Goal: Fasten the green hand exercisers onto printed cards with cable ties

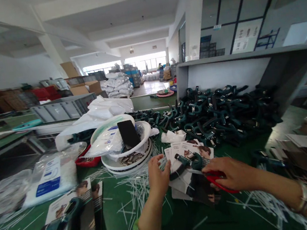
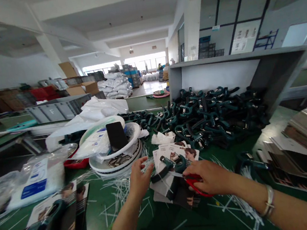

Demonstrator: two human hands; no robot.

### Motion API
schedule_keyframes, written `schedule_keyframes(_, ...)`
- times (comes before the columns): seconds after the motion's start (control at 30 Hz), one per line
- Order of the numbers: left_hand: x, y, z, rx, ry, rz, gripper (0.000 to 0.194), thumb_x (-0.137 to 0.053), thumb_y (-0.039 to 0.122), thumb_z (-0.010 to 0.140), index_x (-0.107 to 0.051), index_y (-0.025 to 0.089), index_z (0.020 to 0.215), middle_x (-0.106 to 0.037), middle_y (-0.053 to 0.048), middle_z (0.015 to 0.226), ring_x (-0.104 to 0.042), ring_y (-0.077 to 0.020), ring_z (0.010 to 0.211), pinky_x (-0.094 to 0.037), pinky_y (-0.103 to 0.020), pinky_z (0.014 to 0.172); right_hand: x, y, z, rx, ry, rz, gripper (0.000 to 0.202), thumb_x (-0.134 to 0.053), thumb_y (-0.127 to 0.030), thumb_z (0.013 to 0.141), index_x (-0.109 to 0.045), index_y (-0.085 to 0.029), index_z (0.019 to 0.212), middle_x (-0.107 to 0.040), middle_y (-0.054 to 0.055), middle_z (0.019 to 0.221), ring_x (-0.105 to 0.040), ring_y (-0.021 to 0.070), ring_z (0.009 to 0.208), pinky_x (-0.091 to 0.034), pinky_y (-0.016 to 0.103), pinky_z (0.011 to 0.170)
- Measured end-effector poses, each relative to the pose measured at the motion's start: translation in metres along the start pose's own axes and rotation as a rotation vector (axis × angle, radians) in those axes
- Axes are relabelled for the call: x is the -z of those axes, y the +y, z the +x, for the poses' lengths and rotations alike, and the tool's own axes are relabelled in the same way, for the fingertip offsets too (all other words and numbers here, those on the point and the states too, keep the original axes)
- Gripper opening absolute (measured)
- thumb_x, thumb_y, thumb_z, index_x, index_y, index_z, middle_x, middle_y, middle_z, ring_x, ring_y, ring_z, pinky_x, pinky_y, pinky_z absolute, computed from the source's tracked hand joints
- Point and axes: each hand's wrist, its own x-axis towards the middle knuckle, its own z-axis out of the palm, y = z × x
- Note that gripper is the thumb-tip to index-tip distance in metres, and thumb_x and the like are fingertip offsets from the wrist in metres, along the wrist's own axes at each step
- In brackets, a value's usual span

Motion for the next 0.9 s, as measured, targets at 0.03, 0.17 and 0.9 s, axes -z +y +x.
schedule_keyframes(0.03,0.005,-0.001,0.000,0.005,-0.010,0.041,0.036,-0.056,0.036,0.075,-0.060,0.015,0.105,-0.060,-0.011,0.107,-0.057,-0.0209,0.089,-0.044,-0.035,0.081,0.007,-0.003,0.004,-0.020,-0.060,0.064,0.026,-0.062,-0.028,0.071,-0.068,-0.023,0.096,-0.069,0.003,0.085,-0.062,0.0174,0.075,-0.046,0.026,0.068)
schedule_keyframes(0.17,0.015,0.002,-0.009,-0.022,-0.222,0.160,0.029,-0.058,0.044,0.072,-0.068,0.021,0.088,-0.066,-0.005,0.091,-0.059,-0.0215,0.086,-0.044,-0.032,0.077,0.027,-0.018,0.032,-0.139,-0.283,0.135,0.033,-0.072,-0.039,0.060,-0.071,-0.020,0.087,-0.065,0.000,0.068,-0.055,0.0119,0.057,-0.040,0.020,0.051)
schedule_keyframes(0.9,0.020,-0.007,0.000,-0.168,-0.432,0.111,0.029,-0.063,0.041,0.069,-0.072,0.022,0.089,-0.071,-0.002,0.082,-0.062,-0.0174,0.072,-0.043,-0.026,0.065,0.009,0.003,0.083,-0.203,-0.620,0.345,0.055,-0.076,-0.052,0.051,-0.067,-0.017,0.093,-0.055,-0.006,0.056,-0.043,0.0046,0.043,-0.033,0.015,0.039)
